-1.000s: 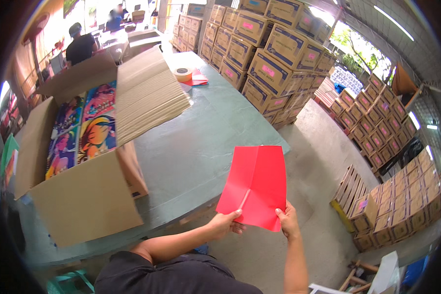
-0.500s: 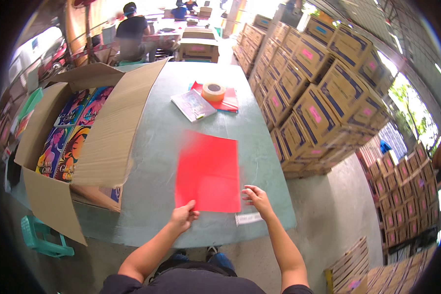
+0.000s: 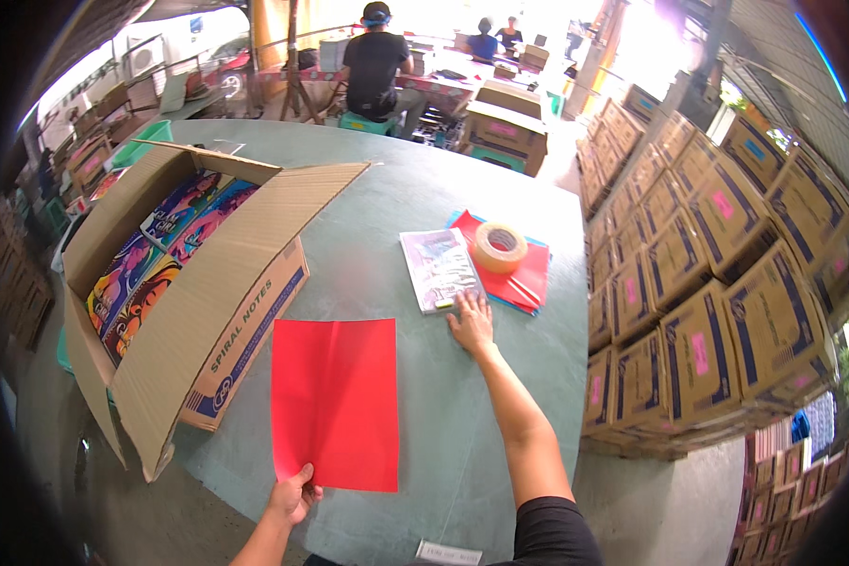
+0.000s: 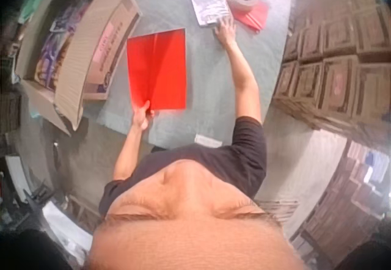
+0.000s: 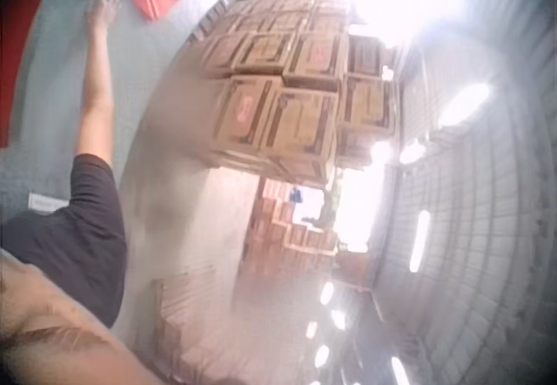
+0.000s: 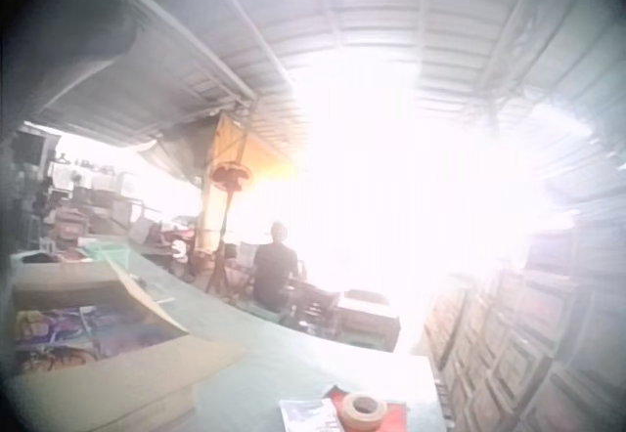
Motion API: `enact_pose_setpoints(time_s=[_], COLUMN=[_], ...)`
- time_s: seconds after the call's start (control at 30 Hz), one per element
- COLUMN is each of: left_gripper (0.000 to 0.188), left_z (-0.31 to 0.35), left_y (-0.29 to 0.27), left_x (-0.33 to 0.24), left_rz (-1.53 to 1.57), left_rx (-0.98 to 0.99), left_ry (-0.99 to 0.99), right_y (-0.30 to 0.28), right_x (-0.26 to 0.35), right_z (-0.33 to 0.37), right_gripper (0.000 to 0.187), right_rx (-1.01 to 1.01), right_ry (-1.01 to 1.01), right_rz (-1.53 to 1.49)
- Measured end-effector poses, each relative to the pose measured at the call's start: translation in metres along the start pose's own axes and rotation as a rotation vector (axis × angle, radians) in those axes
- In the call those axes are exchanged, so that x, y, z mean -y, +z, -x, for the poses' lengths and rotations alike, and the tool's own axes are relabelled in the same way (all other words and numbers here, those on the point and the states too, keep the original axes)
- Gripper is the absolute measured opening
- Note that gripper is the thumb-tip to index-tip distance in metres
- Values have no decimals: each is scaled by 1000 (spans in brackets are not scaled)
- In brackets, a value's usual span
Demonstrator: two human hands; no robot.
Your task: The person opens a cardboard box, removes several stacks of spiral notebooks, and places them onto a table.
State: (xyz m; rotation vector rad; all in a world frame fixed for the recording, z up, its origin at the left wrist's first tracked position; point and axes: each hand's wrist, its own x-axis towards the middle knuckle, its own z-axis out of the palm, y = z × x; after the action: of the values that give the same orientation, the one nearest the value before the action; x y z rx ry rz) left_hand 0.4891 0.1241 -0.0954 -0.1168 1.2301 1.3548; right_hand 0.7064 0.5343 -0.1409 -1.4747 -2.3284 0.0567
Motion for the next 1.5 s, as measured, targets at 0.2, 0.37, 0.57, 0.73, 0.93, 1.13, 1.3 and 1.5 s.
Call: enact_pose_setpoints(time_s=[0.2, 0.37, 0.57, 0.73, 0.93, 1.13, 1.3, 1.5], left_gripper=[12, 8, 8, 10, 11, 16, 22, 24], left_z=[-39, -100, -173, -259, -306, -278, -146, -6], left_y=[41, 127, 246, 345, 393, 364, 227, 58], left_x=[-15, -64, -113, -92, -48, -64, -54, -47], left_rz=[-59, -265, -362, -431, -420, -580, -828, -1077], left_rx=[87, 238, 258, 263, 178, 326, 560, 425], left_ry=[131, 230, 425, 181, 124, 216, 516, 364], right_y=[14, 18, -39, -150, -134, -55, -73, -189], right_x=[59, -30, -118, -124, -105, -96, -67, -44], right_z=[-60, -128, -133, -124, -109, -99, -66, -21], right_gripper=[58, 55, 48, 46, 47, 55, 65, 47], right_rx=[168, -416, -290, -466, -274, 63, 15, 17], right_ry=[-149, 100, 207, 61, -67, 34, 20, -52], right_rz=[-67, 306, -50, -83, 9, 36, 50, 136])
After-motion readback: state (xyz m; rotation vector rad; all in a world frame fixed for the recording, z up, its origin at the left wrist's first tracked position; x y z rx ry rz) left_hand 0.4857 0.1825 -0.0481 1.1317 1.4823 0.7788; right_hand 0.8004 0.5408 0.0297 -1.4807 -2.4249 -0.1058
